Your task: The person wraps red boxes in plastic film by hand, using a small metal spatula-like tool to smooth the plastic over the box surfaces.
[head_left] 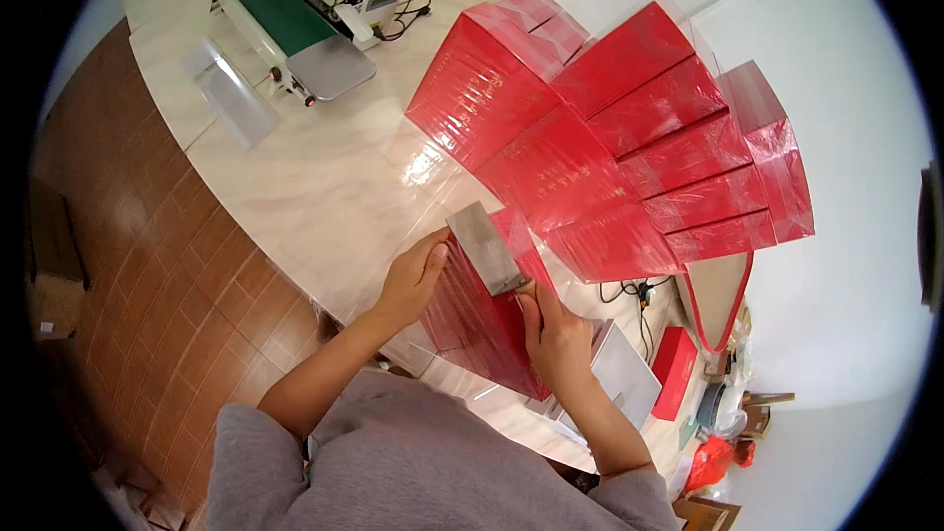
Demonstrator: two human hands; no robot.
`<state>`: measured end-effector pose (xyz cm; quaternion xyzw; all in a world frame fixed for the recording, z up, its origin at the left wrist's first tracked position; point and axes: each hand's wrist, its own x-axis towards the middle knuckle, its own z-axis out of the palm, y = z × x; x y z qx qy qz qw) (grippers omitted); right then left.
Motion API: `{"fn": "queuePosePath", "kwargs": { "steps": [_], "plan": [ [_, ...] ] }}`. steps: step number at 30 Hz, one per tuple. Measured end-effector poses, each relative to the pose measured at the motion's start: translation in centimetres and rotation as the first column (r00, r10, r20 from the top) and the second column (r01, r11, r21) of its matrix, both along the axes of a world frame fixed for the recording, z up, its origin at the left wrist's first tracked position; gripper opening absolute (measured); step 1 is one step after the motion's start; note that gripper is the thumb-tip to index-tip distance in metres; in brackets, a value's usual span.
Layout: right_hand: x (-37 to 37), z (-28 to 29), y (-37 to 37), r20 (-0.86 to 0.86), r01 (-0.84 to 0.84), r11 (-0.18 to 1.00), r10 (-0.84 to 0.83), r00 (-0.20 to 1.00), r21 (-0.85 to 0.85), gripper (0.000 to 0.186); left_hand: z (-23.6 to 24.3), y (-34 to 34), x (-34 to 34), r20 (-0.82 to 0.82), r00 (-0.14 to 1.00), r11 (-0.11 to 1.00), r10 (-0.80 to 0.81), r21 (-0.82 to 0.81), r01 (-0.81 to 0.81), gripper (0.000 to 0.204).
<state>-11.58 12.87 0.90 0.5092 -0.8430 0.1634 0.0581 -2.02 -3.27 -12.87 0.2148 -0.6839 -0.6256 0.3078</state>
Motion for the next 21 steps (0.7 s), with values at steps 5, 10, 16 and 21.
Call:
{"fn": "queuePosePath", "kwargs": {
  "steps": [5, 10, 16, 21],
  "plan": [
    [-1.1, -0.4, -3.7, -0.068, -0.075, 0.997, 0.072, 0.995, -0.036, 0.012, 0.2, -0.1, -0.2, 0.002, 1.0, 0.998, -0.007, -0.058, 0.007, 0.045],
    [-1.2, 0.2, -4.4, -0.016, -0.047, 0.999, 0.047, 0.999, 0.025, 0.011, 0.6, -0.8, -0.7, 0.039, 0.999, 0.998, -0.005, 0.066, 0.003, 0.046],
    [0.5, 0.7, 4.1, 0.055, 0.066, 0.994, -0.071, 0.996, 0.09, 0.018, 1.6, -1.5, -1.8, -0.093, 0.994, 0.989, 0.059, 0.14, -0.046, 0.048],
    [2.0, 0.8, 8.8, 0.135, 0.149, 0.986, -0.158, 0.978, 0.073, 0.014, 2.1, -0.2, -2.7, -0.069, 0.997, 0.986, 0.047, 0.162, -0.036, 0.05]
  ]
}}
